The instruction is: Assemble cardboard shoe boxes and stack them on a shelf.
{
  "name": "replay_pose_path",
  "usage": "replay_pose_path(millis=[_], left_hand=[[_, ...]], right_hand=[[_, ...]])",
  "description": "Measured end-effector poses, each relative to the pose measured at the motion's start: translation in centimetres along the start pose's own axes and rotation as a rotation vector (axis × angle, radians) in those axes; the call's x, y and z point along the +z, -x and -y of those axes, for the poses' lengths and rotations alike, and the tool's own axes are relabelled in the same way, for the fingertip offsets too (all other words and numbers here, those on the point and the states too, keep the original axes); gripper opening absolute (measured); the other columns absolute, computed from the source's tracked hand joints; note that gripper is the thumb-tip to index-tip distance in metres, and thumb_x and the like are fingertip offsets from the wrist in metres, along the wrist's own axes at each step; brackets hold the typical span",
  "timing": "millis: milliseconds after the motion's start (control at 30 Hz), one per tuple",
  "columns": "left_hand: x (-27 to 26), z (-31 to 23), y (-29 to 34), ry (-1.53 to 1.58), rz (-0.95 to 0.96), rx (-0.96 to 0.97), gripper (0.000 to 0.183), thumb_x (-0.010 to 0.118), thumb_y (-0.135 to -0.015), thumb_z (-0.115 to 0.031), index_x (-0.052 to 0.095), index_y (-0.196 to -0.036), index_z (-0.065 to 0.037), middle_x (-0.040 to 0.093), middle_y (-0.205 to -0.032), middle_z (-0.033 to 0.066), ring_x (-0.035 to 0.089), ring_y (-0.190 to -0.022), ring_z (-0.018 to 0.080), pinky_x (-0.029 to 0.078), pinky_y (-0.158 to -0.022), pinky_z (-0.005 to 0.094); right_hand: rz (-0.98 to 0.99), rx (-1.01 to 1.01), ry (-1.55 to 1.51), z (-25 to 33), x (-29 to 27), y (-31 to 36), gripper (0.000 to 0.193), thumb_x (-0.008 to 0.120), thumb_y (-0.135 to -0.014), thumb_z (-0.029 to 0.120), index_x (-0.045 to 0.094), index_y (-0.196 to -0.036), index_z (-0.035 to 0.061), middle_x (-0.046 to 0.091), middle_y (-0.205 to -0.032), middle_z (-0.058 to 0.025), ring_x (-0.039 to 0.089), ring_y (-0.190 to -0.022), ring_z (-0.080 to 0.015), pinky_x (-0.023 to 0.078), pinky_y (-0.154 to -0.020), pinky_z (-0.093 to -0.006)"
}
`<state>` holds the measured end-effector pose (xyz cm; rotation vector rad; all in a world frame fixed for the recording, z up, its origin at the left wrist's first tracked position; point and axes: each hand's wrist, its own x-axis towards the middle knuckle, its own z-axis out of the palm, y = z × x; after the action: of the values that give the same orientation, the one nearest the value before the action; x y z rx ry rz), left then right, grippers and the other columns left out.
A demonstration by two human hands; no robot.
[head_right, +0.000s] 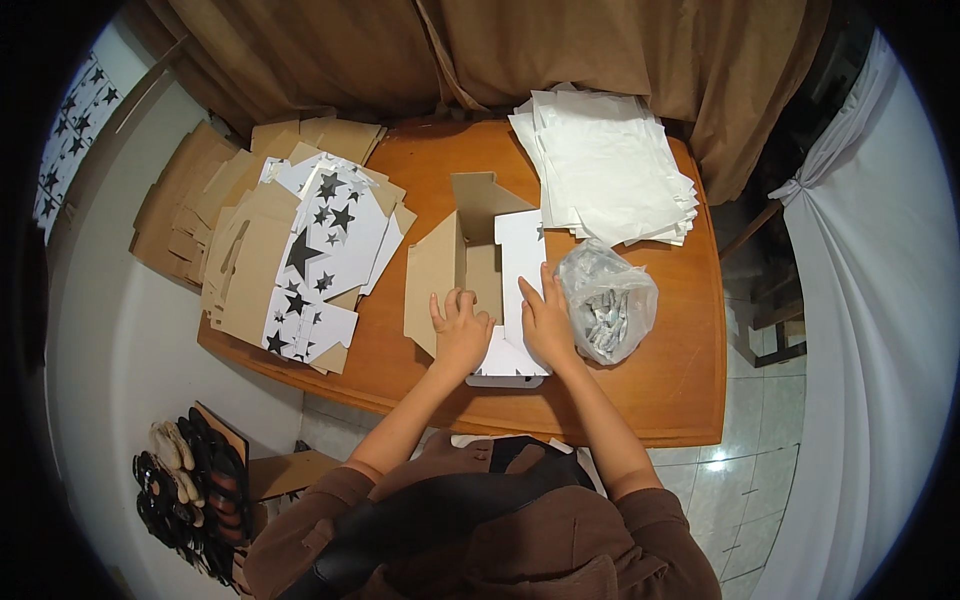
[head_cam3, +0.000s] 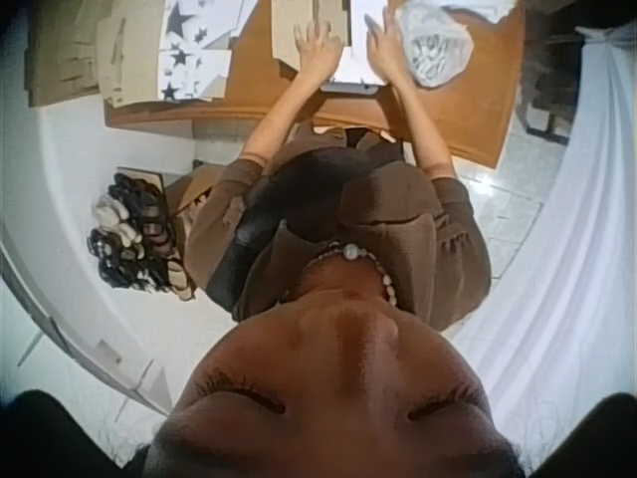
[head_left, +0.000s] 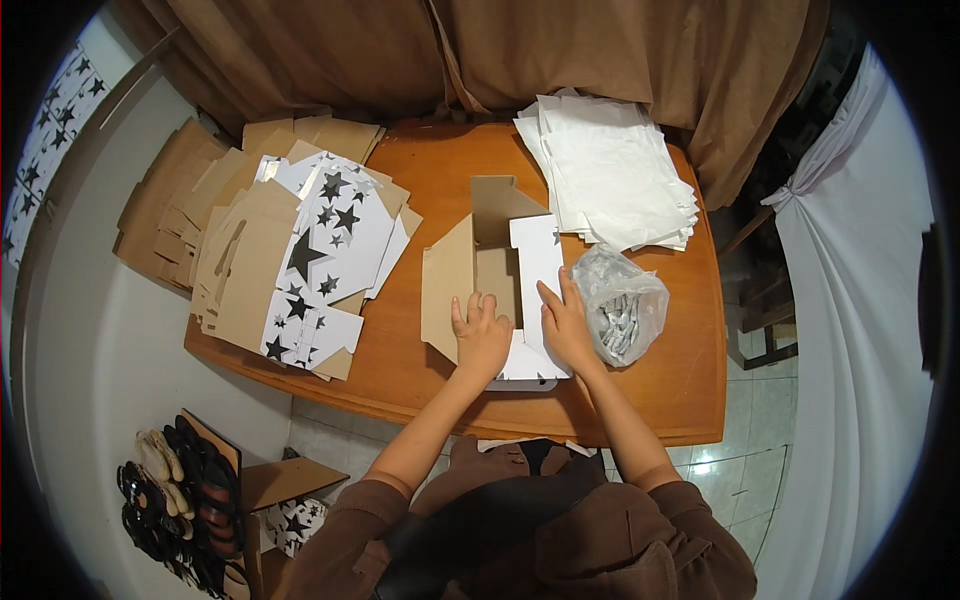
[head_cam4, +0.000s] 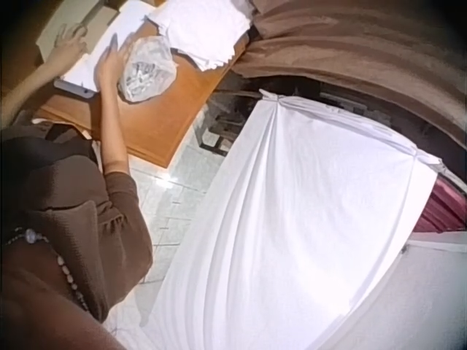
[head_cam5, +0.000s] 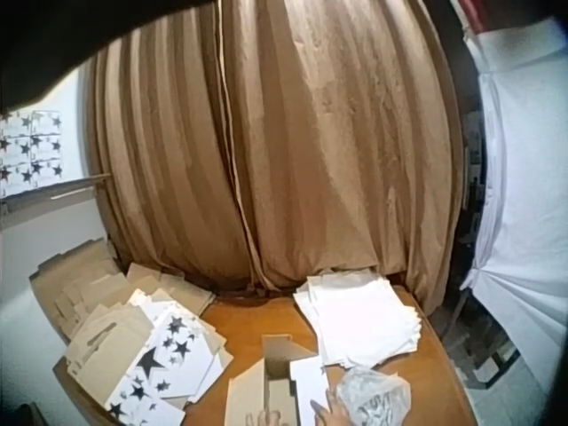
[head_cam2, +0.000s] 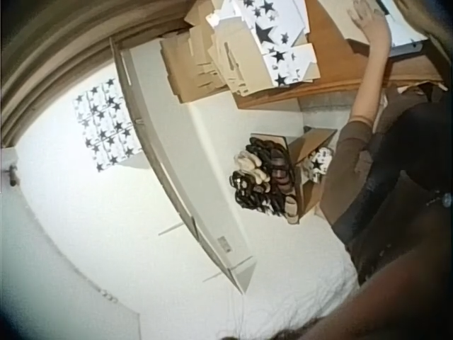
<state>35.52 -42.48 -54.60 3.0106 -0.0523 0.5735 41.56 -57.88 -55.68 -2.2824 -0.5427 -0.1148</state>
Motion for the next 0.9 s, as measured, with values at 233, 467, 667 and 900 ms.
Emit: replay_pose_path(millis=[233, 467, 667, 900], left_hand=[[-0.2, -0.6, -0.3, -0.032, -0.093, 0.011, 0.017, 0.065, -0.077, -0.025, 0.065, -0.070, -0.009, 0.052, -0.105, 0.0066, 0.042, -0.113, 0.0267, 0.019, -0.103, 0.0527], [-0.2, -0.8, -0.1, 0.022, -0.120, -0.023, 0.017, 0.063, -0.080, -0.024, 0.063, -0.075, -0.008, 0.051, -0.105, 0.0060, 0.041, -0.111, 0.0254, 0.022, -0.100, 0.0497], [0.0, -0.9, 0.0, 0.033, -0.145, -0.045, 0.016, 0.061, -0.082, -0.022, 0.063, -0.079, -0.006, 0.050, -0.105, 0.0068, 0.040, -0.109, 0.0258, 0.023, -0.094, 0.0463], [-0.5, -1.1, -0.1, 0.032, -0.085, -0.041, 0.017, 0.061, -0.083, -0.025, 0.062, -0.084, -0.008, 0.051, -0.108, 0.0066, 0.041, -0.110, 0.0247, 0.023, -0.096, 0.0435]], right_hand=[[-0.029, -0.017, -0.102, 0.0, 0.2, 0.0, 0.036, 0.047, -0.091, 0.014, 0.055, -0.126, 0.0109, 0.022, -0.148, -0.0235, 0.023, -0.133, -0.0465, 0.023, -0.108, -0.0484], [-0.037, -0.020, -0.203, 0.7, 0.1, 0.1, 0.037, 0.046, -0.088, 0.009, 0.056, -0.124, 0.0085, 0.021, -0.147, -0.0272, 0.024, -0.134, -0.0432, 0.023, -0.109, -0.0437], [0.000, -0.001, -0.226, 1.1, -0.3, 0.0, 0.044, 0.042, -0.084, 0.004, 0.055, -0.126, 0.0052, 0.017, -0.149, -0.0262, 0.020, -0.137, -0.0401, 0.021, -0.111, -0.0403], [-0.006, -0.035, -0.156, 0.4, -0.1, 0.1, 0.045, 0.043, -0.084, 0.005, 0.055, -0.126, 0.0111, 0.019, -0.148, -0.0268, 0.020, -0.134, -0.0471, 0.020, -0.110, -0.0471]])
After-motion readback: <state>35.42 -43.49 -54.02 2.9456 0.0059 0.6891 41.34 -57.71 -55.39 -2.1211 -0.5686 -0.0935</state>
